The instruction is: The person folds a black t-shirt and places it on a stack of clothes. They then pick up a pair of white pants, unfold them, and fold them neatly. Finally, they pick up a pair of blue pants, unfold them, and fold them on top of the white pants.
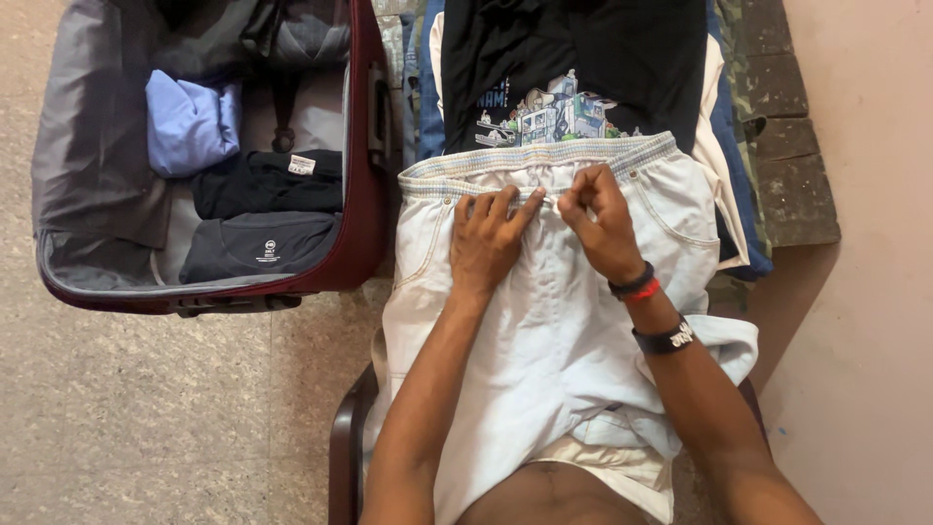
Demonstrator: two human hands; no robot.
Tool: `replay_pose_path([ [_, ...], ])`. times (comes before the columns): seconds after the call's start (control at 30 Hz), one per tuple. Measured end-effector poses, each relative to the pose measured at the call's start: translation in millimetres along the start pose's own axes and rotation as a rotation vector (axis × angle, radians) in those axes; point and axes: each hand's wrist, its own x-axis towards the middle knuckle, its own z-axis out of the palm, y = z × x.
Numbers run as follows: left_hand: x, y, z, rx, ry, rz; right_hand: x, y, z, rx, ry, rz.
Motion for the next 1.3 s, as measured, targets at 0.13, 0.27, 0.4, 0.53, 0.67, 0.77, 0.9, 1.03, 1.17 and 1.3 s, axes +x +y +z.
replay_pose_path([
  [0.13,1,-1,3,-0.002,-0.002,-0.015,-5,-44,-13,0.263,-0.021,-0.153],
  [0.27,6,1,-1,-0.051,-0.003,-0.059,-12,-99,-35,0.514,-0.029,-0.281],
  [0.4,22,12,-1,-0.216,-0.121,-0.315,-10,-98,-36,0.064,0.185,-0.22],
  [0.53,31,16,13,-0.282,-0.135,-0.445,-3,-63,-20,-0.518,-0.018,-0.068],
  [0.67,17,7,30,-0.375,-0.05,-0.439,2,-28,9,-0.77,-0.033,-0.115],
  [0.77,7,-7,40,-0.508,-0.095,-0.453,2,-14,17,-0.833,0.028,-0.065],
  [0.9,4,-23,51,-0.601,-0.146,-0.473,5,-1,18,-0.767,0.067,0.071],
  [1.03,5,-26,56,-0.602,-0.165,-0.45,2,7,7,-0.579,-0.002,-0.119],
  [1.17,7,-23,56,-0.589,-0.201,-0.509,-2,15,11,-0.502,0.163,-0.079],
  [1.3,8,-25,60,-0.582,-0.201,-0.542,0,15,12,-0.367,0.077,-0.107],
])
